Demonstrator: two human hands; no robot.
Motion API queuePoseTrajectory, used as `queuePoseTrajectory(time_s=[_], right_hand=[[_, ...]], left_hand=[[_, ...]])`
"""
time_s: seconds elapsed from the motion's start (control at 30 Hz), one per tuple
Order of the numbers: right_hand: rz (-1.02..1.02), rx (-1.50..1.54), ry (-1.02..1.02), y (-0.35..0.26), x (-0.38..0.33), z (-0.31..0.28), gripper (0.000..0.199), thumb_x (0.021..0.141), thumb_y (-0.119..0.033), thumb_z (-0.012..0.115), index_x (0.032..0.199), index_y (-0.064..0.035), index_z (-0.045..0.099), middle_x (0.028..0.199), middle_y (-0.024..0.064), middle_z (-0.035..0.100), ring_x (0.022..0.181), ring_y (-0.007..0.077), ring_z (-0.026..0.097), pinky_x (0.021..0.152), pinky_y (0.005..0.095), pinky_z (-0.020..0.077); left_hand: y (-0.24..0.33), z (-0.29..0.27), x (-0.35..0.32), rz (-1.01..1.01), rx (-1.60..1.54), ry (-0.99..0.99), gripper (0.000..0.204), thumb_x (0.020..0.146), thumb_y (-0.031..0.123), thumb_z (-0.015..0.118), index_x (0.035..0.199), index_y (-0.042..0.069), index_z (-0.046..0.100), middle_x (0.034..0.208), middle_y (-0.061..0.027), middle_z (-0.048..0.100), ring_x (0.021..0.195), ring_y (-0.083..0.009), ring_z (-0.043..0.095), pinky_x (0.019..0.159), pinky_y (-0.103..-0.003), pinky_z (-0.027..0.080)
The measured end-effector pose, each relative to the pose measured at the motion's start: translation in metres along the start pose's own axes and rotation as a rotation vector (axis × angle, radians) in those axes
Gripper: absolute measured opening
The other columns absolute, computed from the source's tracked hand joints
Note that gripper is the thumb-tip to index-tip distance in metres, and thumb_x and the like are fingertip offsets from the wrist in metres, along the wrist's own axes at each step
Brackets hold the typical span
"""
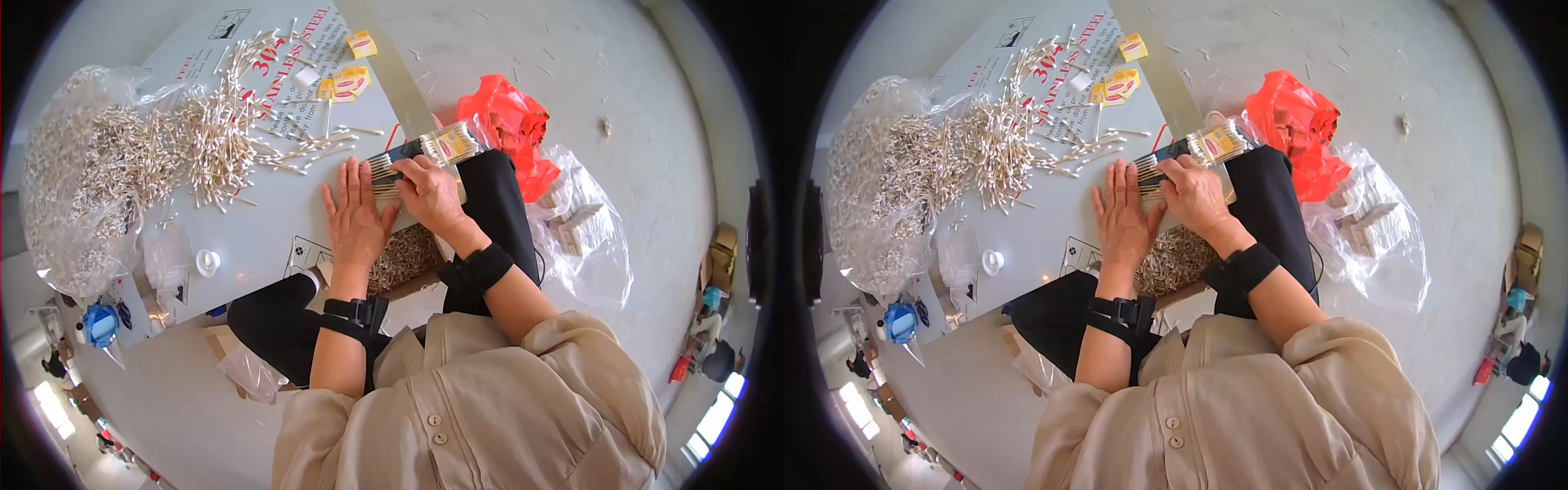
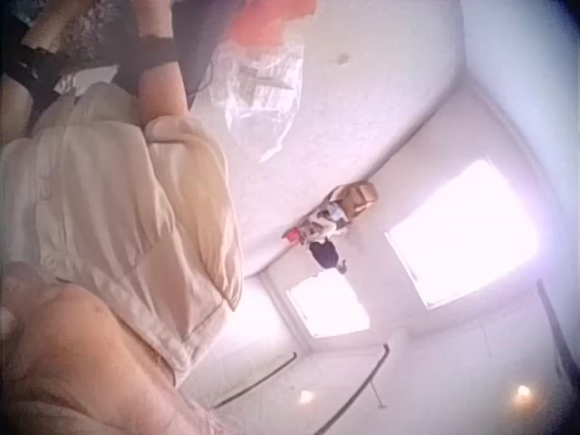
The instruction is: Arranging and packaging small white components into a plastic sleeve at a workbench.
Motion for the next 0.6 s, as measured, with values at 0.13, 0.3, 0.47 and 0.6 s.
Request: queuePoseTrajectory(time_s=[0.13, 0.3, 0.47, 0.6], right_hand=[[0.003, -0.013, -0.009, -0.0019, 0.0009, 0.0006, 0.021, 0.078, -0.008, 0.065, 0.099, -0.0085, 0.066, 0.081, 0.0116, 0.059, 0.076, 0.0343, 0.062, 0.065, 0.0435, 0.0503], [-0.022, -0.028, -0.017, -0.0003, 0.0008, 0.004, 0.016, 0.079, -0.01, 0.063, 0.095, -0.0095, 0.066, 0.079, 0.0107, 0.058, 0.075, 0.0348, 0.062, 0.064, 0.0452, 0.0511], [0.036, -0.01, -0.016, -0.0028, 0.0026, 0.0035, 0.026, 0.079, -0.009, 0.066, 0.105, -0.0091, 0.066, 0.084, 0.0107, 0.062, 0.075, 0.0324, 0.064, 0.065, 0.0398, 0.0513], [0.038, -0.039, -0.025, -0.0019, 0.0046, 0.004, 0.029, 0.079, -0.009, 0.066, 0.108, -0.0094, 0.065, 0.087, 0.0105, 0.064, 0.076, 0.0316, 0.065, 0.066, 0.039, 0.0521]], left_hand=[[-0.0009, -0.0011, 0.0007, 0.002, 0.005, 0.009, 0.081, 0.089, 0.048, 0.059, 0.15, 0.004, 0.028, 0.157, -0.0149, 0.024, 0.147, -0.0292, 0.02, 0.118, -0.054, 0.01], [-0.0015, -0.0023, 0.0003, 0.003, 0.007, 0.011, 0.081, 0.089, 0.049, 0.059, 0.149, 0.004, 0.029, 0.157, -0.0149, 0.025, 0.147, -0.0293, 0.02, 0.118, -0.054, 0.011], [-0.0016, -0.0026, 0.0, 0.002, 0.001, 0.021, 0.08, 0.089, 0.049, 0.059, 0.148, 0.003, 0.031, 0.156, -0.0154, 0.026, 0.147, -0.0294, 0.021, 0.117, -0.055, 0.011], [-0.001, -0.0024, 0.0001, 0.002, 0.002, 0.025, 0.079, 0.089, 0.048, 0.059, 0.148, 0.003, 0.032, 0.156, -0.0157, 0.027, 0.147, -0.0295, 0.021, 0.117, -0.055, 0.012]])
Point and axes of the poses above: each hand's wrist, its own x-axis towards the middle knuckle, its own z-axis out of the palm, y = z × x, the point moved 4 cm from there along x, towards the middle knuckle
